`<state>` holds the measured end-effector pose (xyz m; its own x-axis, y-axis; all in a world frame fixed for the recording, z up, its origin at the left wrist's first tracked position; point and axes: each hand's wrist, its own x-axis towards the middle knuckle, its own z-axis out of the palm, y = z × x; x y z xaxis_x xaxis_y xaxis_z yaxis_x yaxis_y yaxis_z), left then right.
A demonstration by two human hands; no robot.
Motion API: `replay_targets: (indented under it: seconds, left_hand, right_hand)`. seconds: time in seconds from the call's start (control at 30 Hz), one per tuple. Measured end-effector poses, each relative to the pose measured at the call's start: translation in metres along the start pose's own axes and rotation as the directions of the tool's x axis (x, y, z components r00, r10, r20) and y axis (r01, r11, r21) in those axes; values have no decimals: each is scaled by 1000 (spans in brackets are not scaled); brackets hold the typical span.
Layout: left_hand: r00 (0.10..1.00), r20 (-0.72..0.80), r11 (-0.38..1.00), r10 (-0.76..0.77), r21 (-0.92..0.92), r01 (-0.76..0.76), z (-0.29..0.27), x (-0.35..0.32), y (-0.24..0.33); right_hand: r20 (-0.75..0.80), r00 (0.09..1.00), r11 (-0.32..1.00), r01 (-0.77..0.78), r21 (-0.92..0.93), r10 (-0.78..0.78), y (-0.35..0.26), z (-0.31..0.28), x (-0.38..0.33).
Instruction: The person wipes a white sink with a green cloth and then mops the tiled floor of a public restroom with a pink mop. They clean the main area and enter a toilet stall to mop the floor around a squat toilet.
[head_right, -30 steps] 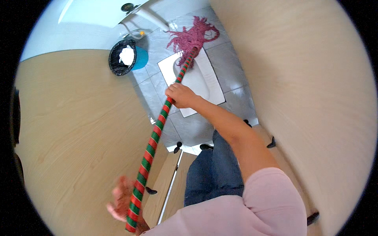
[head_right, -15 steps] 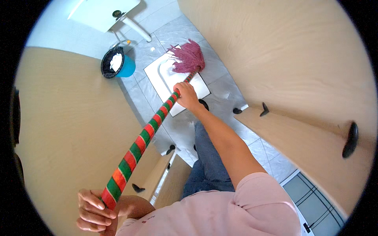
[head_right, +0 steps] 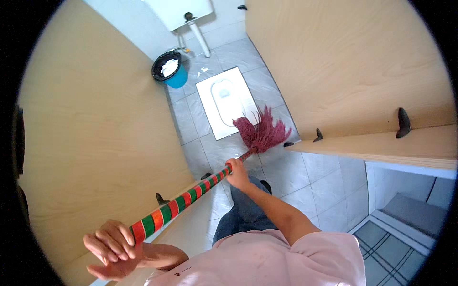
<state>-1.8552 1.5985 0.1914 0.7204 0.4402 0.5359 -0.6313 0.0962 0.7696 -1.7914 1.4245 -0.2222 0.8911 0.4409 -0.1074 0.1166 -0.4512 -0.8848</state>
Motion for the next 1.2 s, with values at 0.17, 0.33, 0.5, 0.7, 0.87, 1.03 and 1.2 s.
replay_targets:
  seconds: [0.17, 0.33, 0.5, 0.7, 0.87, 1.03, 1.2]
  left_hand:
    - [973, 225, 991, 50, 107, -76, -17, -13, 43]
    - [750, 659, 995, -59, 95, -5, -9, 4, 56]
    - [759, 630, 971, -166, 238, 16, 20, 16, 7]
    - [813, 526, 790, -251, 596, -142, 43, -2, -49]
    - [810, 449, 649, -376, 752, -116, 50, -5, -106]
    - [957, 230, 311, -175, 935, -168, 58, -18, -180]
    - [996, 31, 478, -81, 878, 12, 29, -47, -250]
  right_hand:
    - [171, 983, 986, 33, 165, -62, -39, 48, -7]
    - [262, 912, 883, 182, 433, -317, -113, 60, 5]
    - [147, 912, 832, 273, 484, -384, -114, 73, 57]
    - [250, 795, 824, 478, 305, -553, -68, 68, 161]
    - [313, 648, 704, 703, 106, -694, -31, 49, 259]
    - [209, 682, 698, 716, 1, -701, 9, 29, 340]
    - [59, 797, 785, 603, -143, -601, 54, -6, 385]
